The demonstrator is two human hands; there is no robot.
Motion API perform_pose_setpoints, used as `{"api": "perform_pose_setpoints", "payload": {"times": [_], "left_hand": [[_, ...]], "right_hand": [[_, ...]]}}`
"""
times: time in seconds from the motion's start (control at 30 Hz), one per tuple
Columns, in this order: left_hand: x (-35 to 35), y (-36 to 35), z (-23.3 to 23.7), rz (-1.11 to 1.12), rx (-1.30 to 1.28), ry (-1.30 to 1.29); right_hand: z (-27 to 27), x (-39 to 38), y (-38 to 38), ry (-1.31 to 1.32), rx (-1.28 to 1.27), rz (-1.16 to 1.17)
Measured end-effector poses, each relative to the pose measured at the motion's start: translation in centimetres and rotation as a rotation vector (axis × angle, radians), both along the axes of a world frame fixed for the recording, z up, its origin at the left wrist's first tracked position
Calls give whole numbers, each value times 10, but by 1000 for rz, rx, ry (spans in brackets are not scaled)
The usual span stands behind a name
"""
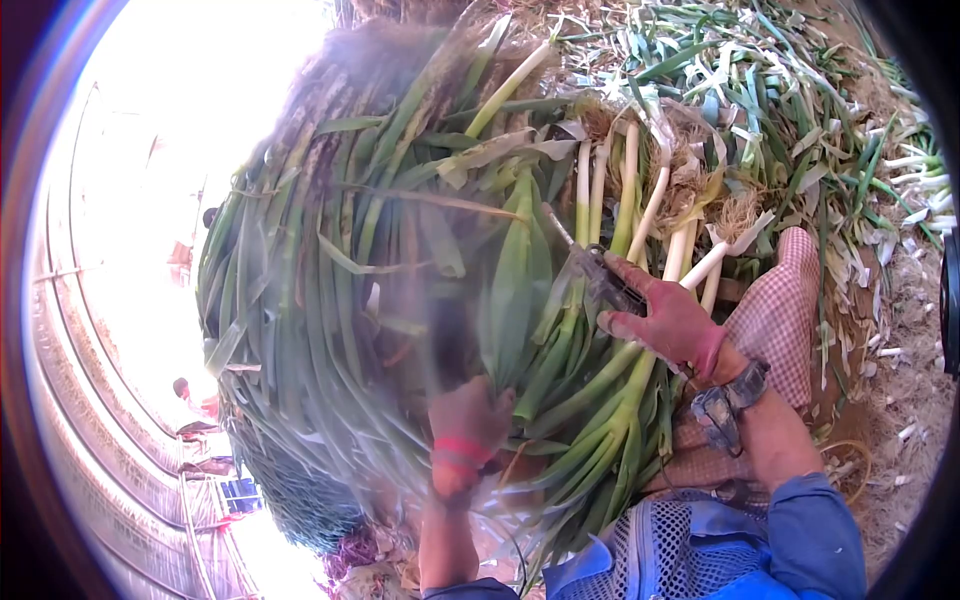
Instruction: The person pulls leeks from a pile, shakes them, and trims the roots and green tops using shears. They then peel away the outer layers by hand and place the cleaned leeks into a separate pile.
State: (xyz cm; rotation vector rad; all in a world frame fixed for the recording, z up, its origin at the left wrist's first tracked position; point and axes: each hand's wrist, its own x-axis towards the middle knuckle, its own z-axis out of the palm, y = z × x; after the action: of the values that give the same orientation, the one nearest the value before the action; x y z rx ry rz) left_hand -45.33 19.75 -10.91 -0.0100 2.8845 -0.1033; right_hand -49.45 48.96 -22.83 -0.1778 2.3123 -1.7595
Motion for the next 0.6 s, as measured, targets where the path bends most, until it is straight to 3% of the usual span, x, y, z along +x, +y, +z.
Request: {"api": "perform_pose_setpoints", "payload": {"times": [0.17, 0.23, 0.4, 0.47, 0.6], "left_hand": [[-1, -1, -10, 34, -31, -64], [-7, 3, -1, 45, -64, -84], [-30, 16, 24, 17, -135, -118], [-44, 24, 25, -160, -69, 136], [-94, 58, 12, -327, 52, 163]], "right_hand": [[-6, 2, 0, 91, 16, 16], [-3, -9, -1, -36, 139, -46], [2, -32, -7, -32, 171, 4], [-1, -48, -10, -52, 211, -14], [3, -84, -10, -45, 264, -11]]}}
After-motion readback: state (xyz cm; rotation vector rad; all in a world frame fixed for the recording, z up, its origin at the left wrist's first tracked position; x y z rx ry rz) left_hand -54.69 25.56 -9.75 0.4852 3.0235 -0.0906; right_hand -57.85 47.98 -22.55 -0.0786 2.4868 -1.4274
